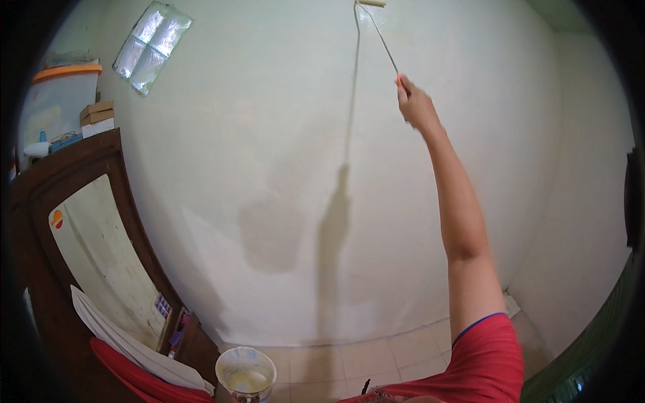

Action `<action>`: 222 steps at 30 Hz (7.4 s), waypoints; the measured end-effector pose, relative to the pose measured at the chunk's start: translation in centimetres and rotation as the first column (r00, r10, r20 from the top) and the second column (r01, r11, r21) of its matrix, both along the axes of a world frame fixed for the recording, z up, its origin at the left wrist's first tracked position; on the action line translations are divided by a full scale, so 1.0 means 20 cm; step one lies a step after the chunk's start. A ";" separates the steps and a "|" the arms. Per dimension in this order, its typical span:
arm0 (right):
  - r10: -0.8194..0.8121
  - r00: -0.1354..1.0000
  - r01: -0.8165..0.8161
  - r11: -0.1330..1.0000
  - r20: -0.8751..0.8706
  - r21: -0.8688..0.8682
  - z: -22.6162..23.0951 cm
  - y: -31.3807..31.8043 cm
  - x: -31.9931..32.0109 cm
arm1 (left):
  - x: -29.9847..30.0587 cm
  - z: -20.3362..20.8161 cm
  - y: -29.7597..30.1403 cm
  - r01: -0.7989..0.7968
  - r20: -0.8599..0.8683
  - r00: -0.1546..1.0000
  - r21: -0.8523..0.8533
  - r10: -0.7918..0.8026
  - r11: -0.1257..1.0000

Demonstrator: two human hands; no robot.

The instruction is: The person paints a wall using a roller, dipping the roller into a bucket of white paint and then applying it to the upper section of the wall in vertical strokes.

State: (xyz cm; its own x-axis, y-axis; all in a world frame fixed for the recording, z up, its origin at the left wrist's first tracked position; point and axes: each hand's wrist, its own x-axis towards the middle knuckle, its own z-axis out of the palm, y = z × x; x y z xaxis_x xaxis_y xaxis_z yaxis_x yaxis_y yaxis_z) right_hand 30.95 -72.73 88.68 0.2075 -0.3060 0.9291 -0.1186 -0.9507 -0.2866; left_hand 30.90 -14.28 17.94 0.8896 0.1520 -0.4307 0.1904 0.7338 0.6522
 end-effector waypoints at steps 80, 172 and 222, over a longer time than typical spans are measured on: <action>0.076 0.967 0.014 0.937 -0.244 0.349 -2.34 0.88 -0.80 | -0.37 0.10 0.76 0.079 0.038 0.996 -0.018 -0.078 0.997; -0.393 0.753 0.576 0.009 -0.527 0.817 -3.44 4.65 -4.16 | -2.10 -0.18 1.43 0.993 -0.318 -0.013 0.109 -0.948 -0.050; -0.462 0.606 0.457 -0.464 -0.647 0.759 -3.57 5.20 -4.83 | -2.86 0.07 1.02 0.917 -0.362 -0.255 0.203 -0.897 -0.343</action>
State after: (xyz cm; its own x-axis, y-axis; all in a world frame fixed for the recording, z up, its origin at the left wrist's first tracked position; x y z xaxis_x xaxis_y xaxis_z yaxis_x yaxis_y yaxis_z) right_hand -65.69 31.26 17.21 -0.6189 -0.6565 -0.4313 -0.3200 0.7122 -0.6248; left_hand -26.36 6.14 19.38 0.0442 -0.7289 -0.6832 0.4251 -0.6051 0.6732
